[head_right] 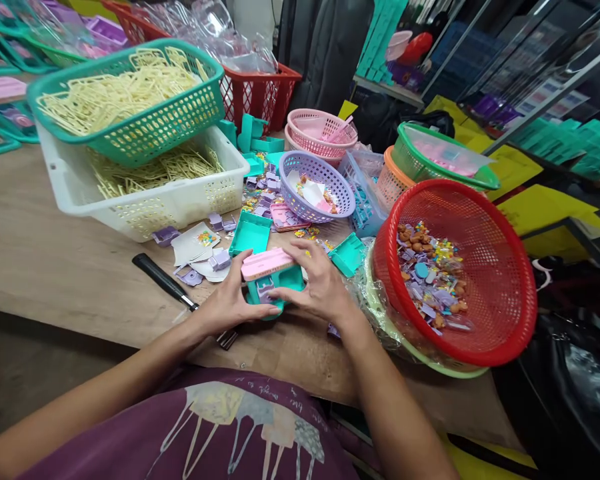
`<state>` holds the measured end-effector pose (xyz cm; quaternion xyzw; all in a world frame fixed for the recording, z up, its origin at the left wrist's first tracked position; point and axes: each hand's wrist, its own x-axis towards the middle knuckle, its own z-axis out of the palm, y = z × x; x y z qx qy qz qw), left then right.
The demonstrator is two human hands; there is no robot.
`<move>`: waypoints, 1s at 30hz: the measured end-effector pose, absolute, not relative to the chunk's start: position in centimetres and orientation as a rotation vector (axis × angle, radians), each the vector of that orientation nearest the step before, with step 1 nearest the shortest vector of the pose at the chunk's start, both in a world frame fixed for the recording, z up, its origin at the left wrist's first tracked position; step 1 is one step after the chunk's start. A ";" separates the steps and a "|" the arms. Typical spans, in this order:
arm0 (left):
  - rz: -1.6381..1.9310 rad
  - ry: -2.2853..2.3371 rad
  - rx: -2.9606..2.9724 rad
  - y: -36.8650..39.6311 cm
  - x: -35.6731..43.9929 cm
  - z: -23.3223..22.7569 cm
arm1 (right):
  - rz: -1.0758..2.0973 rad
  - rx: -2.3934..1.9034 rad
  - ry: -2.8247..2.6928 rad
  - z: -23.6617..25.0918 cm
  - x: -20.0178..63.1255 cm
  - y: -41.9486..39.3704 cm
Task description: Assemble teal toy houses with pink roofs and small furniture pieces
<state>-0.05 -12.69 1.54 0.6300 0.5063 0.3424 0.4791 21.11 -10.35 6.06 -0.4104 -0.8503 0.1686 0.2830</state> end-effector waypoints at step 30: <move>0.567 1.227 1.861 -9.1 1.4 3.9 | 0.319 -1.460 -1.905 3.3 20.6 -18.4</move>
